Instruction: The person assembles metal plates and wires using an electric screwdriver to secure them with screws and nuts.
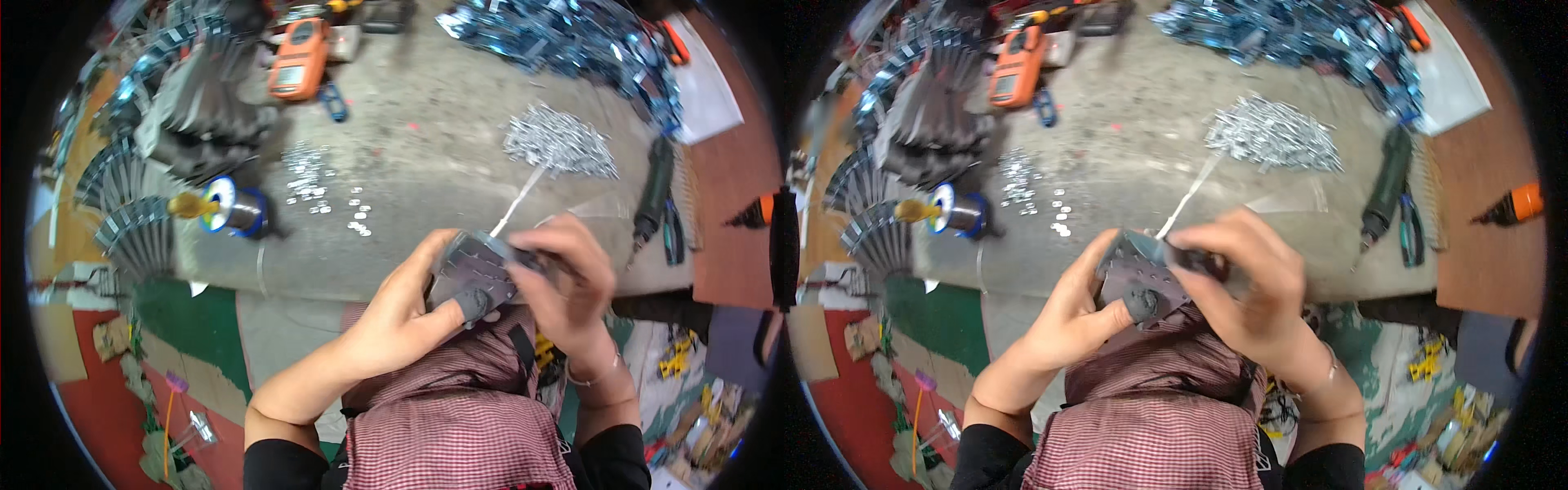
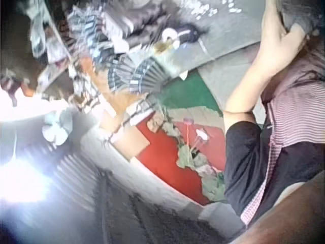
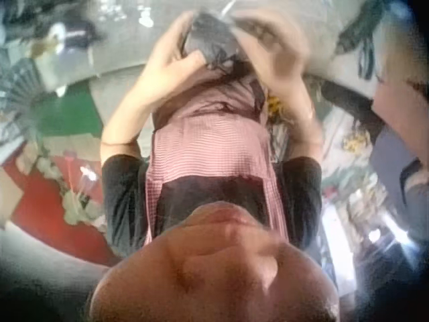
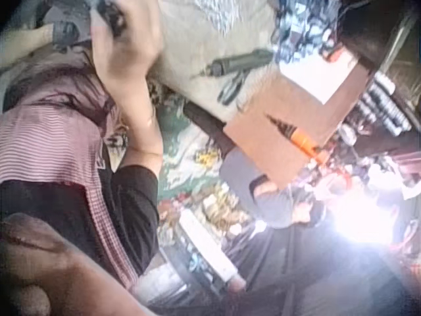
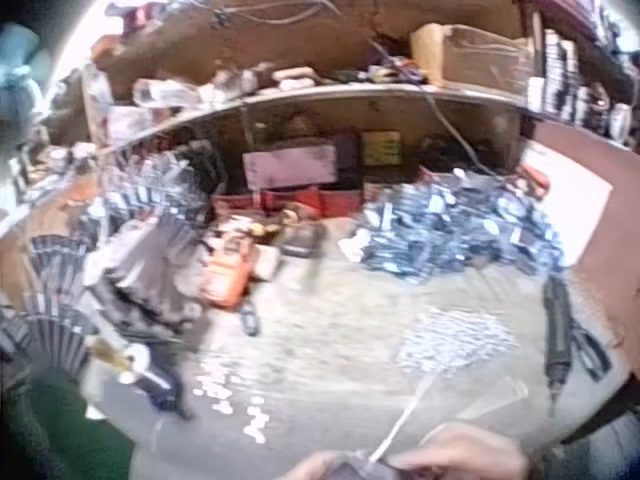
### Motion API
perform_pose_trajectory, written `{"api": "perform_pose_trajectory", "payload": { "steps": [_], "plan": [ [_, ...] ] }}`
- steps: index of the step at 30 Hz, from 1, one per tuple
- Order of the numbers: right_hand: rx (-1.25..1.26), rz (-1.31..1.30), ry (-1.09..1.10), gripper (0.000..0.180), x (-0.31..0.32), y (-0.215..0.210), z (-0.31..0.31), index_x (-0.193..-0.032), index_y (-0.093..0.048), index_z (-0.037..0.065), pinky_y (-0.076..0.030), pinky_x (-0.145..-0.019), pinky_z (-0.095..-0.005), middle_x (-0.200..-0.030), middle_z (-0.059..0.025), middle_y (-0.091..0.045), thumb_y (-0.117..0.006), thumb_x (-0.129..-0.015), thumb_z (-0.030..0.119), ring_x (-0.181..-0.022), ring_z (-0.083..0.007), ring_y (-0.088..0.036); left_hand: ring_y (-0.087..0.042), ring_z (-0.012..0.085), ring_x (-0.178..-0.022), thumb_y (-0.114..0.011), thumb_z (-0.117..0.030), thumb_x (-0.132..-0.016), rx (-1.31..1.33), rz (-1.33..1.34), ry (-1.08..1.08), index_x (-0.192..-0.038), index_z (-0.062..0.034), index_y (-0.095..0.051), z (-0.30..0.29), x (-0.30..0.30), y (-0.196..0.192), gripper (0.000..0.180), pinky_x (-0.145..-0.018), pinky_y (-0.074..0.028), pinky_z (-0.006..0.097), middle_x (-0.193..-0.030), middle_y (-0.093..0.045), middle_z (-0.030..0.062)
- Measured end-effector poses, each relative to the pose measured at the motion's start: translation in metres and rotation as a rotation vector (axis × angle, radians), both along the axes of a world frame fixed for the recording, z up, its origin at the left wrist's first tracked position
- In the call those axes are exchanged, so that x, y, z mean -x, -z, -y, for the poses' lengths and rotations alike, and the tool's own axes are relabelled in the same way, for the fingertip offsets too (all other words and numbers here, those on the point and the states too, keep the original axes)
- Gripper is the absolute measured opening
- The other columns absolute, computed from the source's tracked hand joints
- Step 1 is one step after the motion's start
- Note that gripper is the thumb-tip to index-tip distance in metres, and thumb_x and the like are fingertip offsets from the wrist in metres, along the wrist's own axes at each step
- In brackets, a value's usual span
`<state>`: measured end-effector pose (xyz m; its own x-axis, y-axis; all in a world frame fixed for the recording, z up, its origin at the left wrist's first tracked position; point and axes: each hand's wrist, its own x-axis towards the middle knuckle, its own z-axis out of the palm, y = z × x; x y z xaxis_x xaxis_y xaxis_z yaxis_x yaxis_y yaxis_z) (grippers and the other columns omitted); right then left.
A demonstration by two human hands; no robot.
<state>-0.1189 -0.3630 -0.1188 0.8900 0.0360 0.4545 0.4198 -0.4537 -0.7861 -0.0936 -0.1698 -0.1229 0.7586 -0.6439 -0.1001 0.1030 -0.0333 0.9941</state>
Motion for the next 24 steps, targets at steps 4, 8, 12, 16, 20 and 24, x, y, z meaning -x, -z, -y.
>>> {"api": "perform_pose_trajectory", "payload": {
  "steps": [4, 8, 12, 16, 20, 24],
  "plan": [
    [0.074, -0.047, 0.031, 0.023, 0.008, 0.015, 0.020, -0.093, -0.064, 0.003, -0.043, -0.054, -0.0245, -0.077, -0.0070, -0.058, -0.070, -0.071, -0.003, -0.064, -0.0133, -0.055, -0.050, 0.0161, -0.106, -0.056, -0.016, -0.086, 0.133, -0.094, -0.038, -0.131, 0.0018, -0.034, 0.016, 0.004, 0.030, 0.053, -0.091, -0.041, 0.031, -0.113, -0.052, 0.0114],
    [0.018, -0.056, 0.015, 0.023, 0.008, 0.007, 0.035, -0.095, -0.065, 0.003, -0.045, -0.058, -0.0225, -0.085, -0.0071, -0.060, -0.070, -0.073, -0.001, -0.069, -0.0113, -0.055, -0.055, 0.0116, -0.086, -0.052, -0.022, -0.094, 0.132, -0.107, -0.100, -0.125, 0.0001, -0.038, 0.022, 0.005, 0.031, 0.041, -0.071, -0.045, 0.024, -0.101, -0.057, 0.0072],
    [-0.027, -0.245, 0.387, 0.017, -0.014, 0.023, 0.090, -0.095, -0.064, 0.001, -0.048, -0.063, -0.0237, -0.093, -0.0087, -0.062, -0.062, -0.078, 0.000, -0.075, -0.0145, -0.060, -0.056, 0.0106, -0.083, -0.052, -0.018, -0.094, 0.014, -0.055, -0.345, -0.108, -0.0018, -0.045, 0.019, 0.003, 0.023, 0.023, -0.074, -0.046, 0.024, -0.092, -0.059, 0.0049],
    [0.529, -0.248, 0.402, 0.015, -0.031, 0.031, 0.113, -0.091, -0.063, 0.002, -0.049, -0.069, -0.0330, -0.089, -0.0132, -0.061, -0.061, -0.076, 0.004, -0.078, -0.0261, -0.061, -0.056, 0.0128, -0.087, -0.056, -0.020, -0.091, 0.145, -0.094, -0.323, -0.119, 0.0015, -0.043, 0.024, 0.002, 0.028, 0.038, -0.077, -0.046, 0.026, -0.099, -0.058, 0.0070],
    [0.832, -0.171, 0.250, 0.010, -0.043, 0.022, 0.117, -0.082, -0.060, 0.002, -0.047, -0.070, -0.0413, -0.080, -0.0138, -0.058, -0.061, -0.073, 0.007, -0.080, -0.0338, -0.059, -0.055, 0.0171, -0.100, -0.058, -0.015, -0.090, 0.247, -0.272, -0.234, -0.137, 0.0024, -0.028, 0.023, -0.002, 0.024, 0.058, -0.087, -0.045, 0.030, -0.115, -0.054, 0.0115],
    [0.891, -0.216, 0.099, 0.010, -0.044, 0.015, 0.110, -0.078, -0.056, 0.003, -0.046, -0.067, -0.0428, -0.078, -0.0127, -0.058, -0.062, -0.070, 0.008, -0.079, -0.0333, -0.058, -0.052, 0.0192, -0.111, -0.057, -0.007, -0.087, 0.291, -0.273, -0.250, -0.139, 0.0038, -0.029, 0.023, 0.000, 0.032, 0.060, -0.091, -0.044, 0.030, -0.124, -0.052, 0.0131]
  ]
}}
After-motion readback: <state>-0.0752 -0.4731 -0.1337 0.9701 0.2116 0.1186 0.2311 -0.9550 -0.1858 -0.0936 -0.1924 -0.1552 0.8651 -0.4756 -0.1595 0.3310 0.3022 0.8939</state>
